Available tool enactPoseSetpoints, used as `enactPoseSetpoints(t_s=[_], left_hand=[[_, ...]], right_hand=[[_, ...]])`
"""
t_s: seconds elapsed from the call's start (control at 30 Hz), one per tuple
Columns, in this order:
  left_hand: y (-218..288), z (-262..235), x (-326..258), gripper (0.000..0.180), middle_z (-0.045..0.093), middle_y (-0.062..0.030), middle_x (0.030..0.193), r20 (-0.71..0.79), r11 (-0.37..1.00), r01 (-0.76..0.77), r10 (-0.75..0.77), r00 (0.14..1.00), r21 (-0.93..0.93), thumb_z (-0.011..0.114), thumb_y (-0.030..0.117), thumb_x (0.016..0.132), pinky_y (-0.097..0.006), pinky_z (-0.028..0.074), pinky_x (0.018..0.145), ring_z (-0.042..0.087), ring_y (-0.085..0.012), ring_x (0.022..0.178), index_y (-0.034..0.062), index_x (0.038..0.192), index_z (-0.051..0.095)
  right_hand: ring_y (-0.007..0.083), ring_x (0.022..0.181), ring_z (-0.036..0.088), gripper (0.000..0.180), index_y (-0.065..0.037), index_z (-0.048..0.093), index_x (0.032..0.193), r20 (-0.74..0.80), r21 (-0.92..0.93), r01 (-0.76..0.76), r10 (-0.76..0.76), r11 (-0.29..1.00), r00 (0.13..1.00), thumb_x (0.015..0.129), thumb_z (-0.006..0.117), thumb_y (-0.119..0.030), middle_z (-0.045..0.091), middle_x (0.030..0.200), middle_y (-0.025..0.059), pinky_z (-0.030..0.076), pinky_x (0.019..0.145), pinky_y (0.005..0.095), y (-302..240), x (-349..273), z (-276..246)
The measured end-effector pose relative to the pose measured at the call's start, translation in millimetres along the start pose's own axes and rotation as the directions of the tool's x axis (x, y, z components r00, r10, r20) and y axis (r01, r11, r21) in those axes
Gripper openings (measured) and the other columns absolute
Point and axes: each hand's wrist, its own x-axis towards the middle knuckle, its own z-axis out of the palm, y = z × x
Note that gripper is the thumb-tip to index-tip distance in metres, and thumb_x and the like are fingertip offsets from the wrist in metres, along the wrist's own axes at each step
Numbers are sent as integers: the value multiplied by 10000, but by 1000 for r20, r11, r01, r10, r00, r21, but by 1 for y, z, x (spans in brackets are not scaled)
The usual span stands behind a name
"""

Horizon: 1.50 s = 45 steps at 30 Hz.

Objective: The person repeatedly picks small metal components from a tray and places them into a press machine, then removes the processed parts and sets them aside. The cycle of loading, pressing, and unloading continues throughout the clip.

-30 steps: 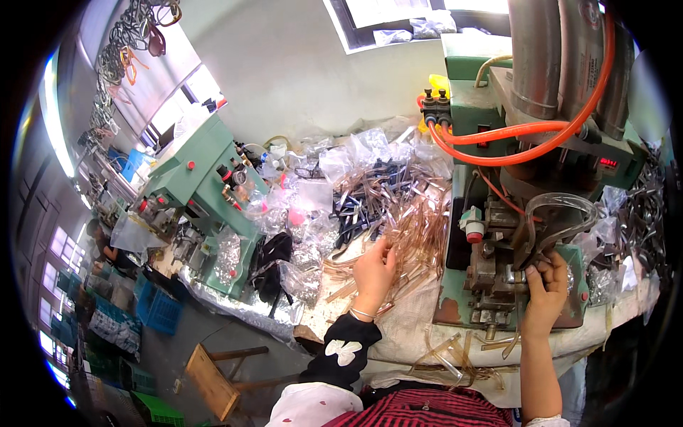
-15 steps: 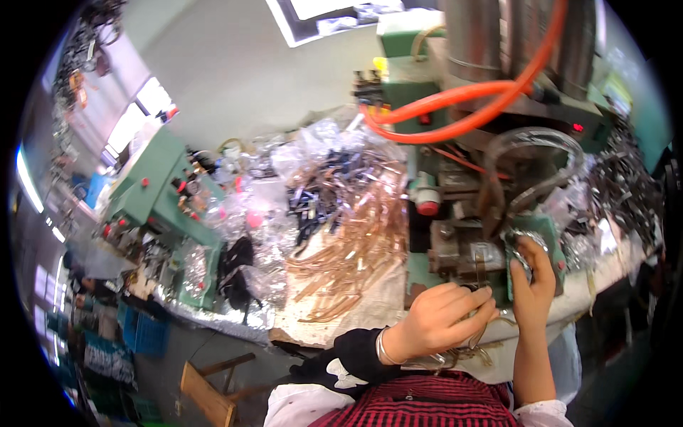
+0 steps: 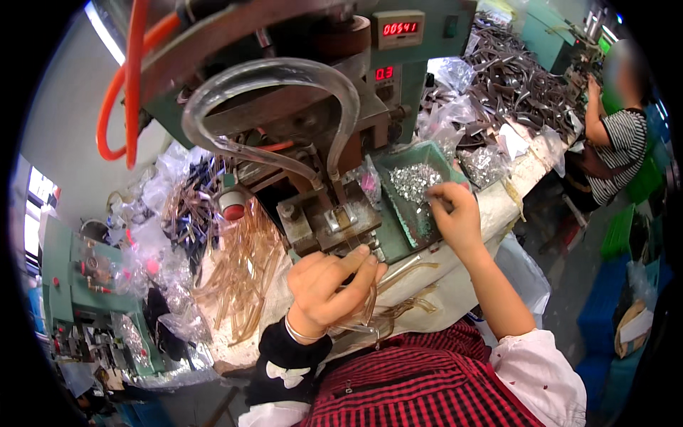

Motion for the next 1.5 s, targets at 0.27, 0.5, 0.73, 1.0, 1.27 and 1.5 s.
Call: enactPoseSetpoints(t_s=[0.27, 0.5, 0.73, 1.0, 1.27, 1.5], left_hand=[[18, -7, -11, 262, 746, -100, 916, -24, 987, 160, -160, 987, -15, 835, 4, 718, -289, 460, 495, 610, -165, 593, 75, 950, 739], [30, -105, -67, 82, 687, -84, 824, -288, 656, 633, -565, 773, 411, 748, 29, 856, -344, 464, 604, 604, -242, 675, 77, 921, 737], [-54, -94, -127, 173, 616, -104, 860, -97, 330, 621, -828, 552, 711, 830, 199, 731, -436, 468, 797, 611, -310, 883, 70, 788, 731], [-93, -89, -140, 189, 658, -135, 782, -215, 423, 802, -813, 541, 422, 724, 113, 819, -422, 515, 671, 670, -308, 789, 80, 1005, 726], [-58, -105, -130, 335, 756, -63, 994, 75, 194, 939, -972, 224, -285, 628, 52, 984, -254, 520, 698, 681, -118, 841, 41, 1319, 635], [-22, -113, -52, 215, 677, -39, 855, -447, 509, 778, -831, 331, -368, 555, 153, 1064, -206, 416, 581, 564, -73, 649, -1, 1099, 701]], right_hand=[[338, 948, 586, 102, -58, 705, 824, 52, -284, 245, -241, 927, 969, 751, 773, -81, 609, 916, 115, 474, 828, 443, -10, -8, 22], [80, 787, 607, 128, 19, 710, 1043, -6, 91, -167, 169, 982, 986, 924, 705, -27, 676, 834, 24, 490, 733, 240, 6, -15, 12], [81, 783, 586, 119, 19, 695, 1005, 110, 277, -214, 190, 937, 976, 899, 729, -23, 677, 851, 2, 468, 744, 227, -34, 13, 35], [130, 976, 653, 241, 0, 662, 1196, 31, 453, -245, 259, 857, 965, 958, 672, -38, 704, 1064, 64, 516, 892, 267, 39, -9, 2], [155, 962, 669, 264, 18, 697, 1116, 57, 468, -44, 20, 883, 998, 859, 752, -6, 717, 1050, 75, 519, 895, 297, -123, 7, 52], [133, 1038, 653, 409, 33, 548, 1301, 221, 819, -265, 146, 508, 964, 912, 673, 51, 680, 1163, 102, 512, 924, 274, -138, 3, 56]])
